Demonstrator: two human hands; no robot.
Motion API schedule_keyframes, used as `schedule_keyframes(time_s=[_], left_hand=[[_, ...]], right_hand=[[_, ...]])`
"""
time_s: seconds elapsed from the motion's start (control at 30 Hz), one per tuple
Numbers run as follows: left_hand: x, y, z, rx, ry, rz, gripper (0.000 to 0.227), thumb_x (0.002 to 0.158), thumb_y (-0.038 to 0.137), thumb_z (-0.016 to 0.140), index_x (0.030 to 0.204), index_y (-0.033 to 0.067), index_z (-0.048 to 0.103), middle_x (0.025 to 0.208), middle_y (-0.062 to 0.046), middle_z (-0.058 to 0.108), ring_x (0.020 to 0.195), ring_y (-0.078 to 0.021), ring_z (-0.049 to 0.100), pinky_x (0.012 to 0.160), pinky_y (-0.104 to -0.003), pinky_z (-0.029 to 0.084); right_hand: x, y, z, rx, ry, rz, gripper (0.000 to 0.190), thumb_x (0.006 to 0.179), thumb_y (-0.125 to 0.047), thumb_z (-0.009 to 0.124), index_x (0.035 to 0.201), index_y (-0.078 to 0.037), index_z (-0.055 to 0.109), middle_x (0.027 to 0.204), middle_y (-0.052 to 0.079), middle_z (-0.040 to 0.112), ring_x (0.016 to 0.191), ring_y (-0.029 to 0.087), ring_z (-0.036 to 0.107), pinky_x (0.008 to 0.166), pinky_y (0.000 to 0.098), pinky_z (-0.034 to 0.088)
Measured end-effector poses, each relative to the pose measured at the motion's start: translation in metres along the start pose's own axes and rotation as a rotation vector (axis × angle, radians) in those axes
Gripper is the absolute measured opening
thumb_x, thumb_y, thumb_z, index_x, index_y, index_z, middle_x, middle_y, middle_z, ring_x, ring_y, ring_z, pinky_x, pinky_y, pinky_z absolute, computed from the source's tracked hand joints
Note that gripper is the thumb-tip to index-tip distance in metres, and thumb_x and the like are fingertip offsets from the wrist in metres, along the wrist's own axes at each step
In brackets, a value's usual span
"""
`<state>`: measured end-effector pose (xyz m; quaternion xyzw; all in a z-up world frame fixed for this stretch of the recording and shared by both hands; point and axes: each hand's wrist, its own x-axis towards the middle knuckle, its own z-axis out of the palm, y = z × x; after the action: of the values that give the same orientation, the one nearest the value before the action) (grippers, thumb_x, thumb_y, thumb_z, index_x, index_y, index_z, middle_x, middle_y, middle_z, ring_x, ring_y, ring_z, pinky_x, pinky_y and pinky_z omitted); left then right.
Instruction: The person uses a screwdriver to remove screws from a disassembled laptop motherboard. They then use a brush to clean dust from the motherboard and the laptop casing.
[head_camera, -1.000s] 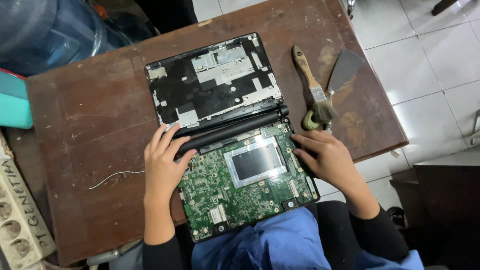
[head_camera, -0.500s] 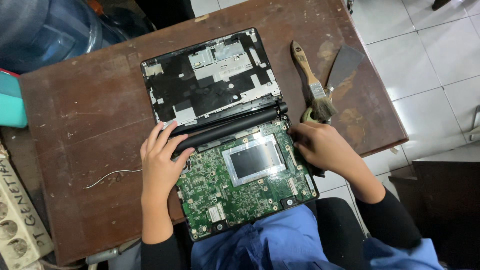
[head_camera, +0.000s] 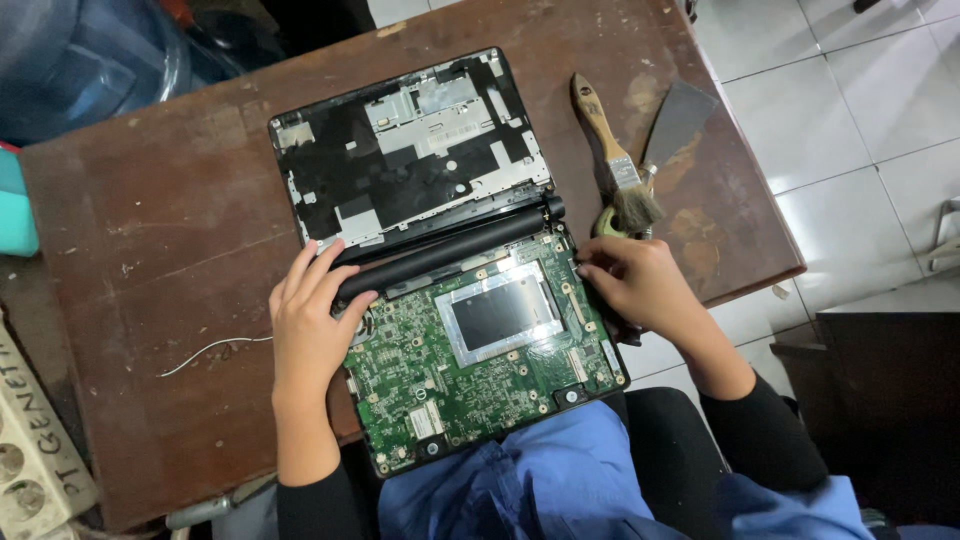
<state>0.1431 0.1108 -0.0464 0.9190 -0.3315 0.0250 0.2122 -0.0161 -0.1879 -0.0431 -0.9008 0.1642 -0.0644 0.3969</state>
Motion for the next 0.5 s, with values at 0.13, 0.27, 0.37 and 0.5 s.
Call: schedule_keyframes(time_s=[0.13,0.27,0.37,0.5], left_hand=[[0.0,0.001,0.0,-0.002,0.01,0.013,0.032,0.076,0.037,0.061,0.101,0.018,0.057,0.124,0.005,0.05,0.122,-0.0199,0.038,0.093,-0.043,0.031],[0.0,0.004,-0.002,-0.033,0.026,-0.009,0.044,0.074,0.035,0.064,0.112,0.016,0.052,0.125,0.002,0.048,0.124,-0.0232,0.033,0.093,-0.05,0.028],[-0.002,0.002,0.0,-0.045,0.033,-0.001,0.046,0.073,0.033,0.065,0.113,0.016,0.052,0.125,0.002,0.048,0.124,-0.024,0.032,0.093,-0.05,0.028],[-0.002,0.003,0.0,-0.073,0.052,0.02,0.043,0.074,0.03,0.065,0.112,0.0138,0.052,0.124,0.001,0.049,0.123,-0.0238,0.034,0.094,-0.046,0.029]], right_hand=[[-0.017,-0.016,-0.006,-0.049,0.077,-0.028,0.017,0.07,-0.009,0.064,0.086,-0.013,0.066,0.063,0.007,0.063,0.062,0.025,0.061,0.056,0.0311,0.048],[-0.055,-0.023,-0.022,0.039,0.227,0.016,0.014,0.076,-0.007,0.059,0.087,-0.013,0.066,0.065,0.005,0.062,0.061,0.022,0.06,0.058,0.0289,0.048],[-0.085,-0.011,-0.019,0.123,0.235,0.067,0.011,0.076,-0.006,0.059,0.084,-0.011,0.066,0.061,0.007,0.062,0.056,0.022,0.059,0.054,0.0296,0.048],[-0.111,-0.003,-0.003,0.286,0.17,0.126,0.014,0.071,-0.009,0.061,0.084,-0.008,0.065,0.066,0.01,0.064,0.058,0.022,0.062,0.051,0.0301,0.051]])
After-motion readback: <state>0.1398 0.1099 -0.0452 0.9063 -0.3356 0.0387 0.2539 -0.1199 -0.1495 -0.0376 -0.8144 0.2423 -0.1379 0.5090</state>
